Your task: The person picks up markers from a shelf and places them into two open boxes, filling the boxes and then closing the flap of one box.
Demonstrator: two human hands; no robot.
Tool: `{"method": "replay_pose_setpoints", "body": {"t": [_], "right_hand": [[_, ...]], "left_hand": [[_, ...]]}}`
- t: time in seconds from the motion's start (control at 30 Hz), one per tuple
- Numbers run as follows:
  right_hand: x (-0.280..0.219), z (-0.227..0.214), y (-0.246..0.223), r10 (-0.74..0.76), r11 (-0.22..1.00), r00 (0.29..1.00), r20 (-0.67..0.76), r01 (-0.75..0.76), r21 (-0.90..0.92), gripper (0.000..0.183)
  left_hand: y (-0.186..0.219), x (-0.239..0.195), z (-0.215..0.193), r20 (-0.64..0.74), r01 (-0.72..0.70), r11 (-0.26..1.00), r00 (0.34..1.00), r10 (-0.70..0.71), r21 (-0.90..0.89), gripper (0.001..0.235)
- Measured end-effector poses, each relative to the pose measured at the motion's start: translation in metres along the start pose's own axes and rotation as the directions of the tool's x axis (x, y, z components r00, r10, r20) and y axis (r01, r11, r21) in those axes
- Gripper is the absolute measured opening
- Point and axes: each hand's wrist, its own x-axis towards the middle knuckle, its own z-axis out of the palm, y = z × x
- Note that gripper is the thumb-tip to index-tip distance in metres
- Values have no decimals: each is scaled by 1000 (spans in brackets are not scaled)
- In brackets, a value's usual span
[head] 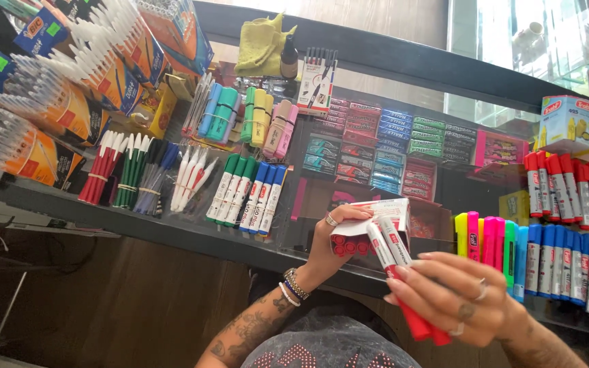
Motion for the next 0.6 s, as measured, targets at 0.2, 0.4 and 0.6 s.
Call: {"method": "replay_pose_setpoints", "body": {"t": [0.2, 0.4, 0.6], "right_hand": [[1, 5, -17, -95, 992, 989, 117, 104, -70, 21], [4, -2, -24, -137, 987, 982, 128, 147, -70, 22], [9, 0, -9, 1, 995, 985, 172, -18, 101, 19]], "left_hand": [[-3, 0, 0, -26, 18, 999, 1000, -17, 30, 30], [-2, 1, -1, -29, 30, 997, 999, -28, 74, 35], [3, 4, 0, 41, 4, 994, 999, -9, 105, 37]]}}
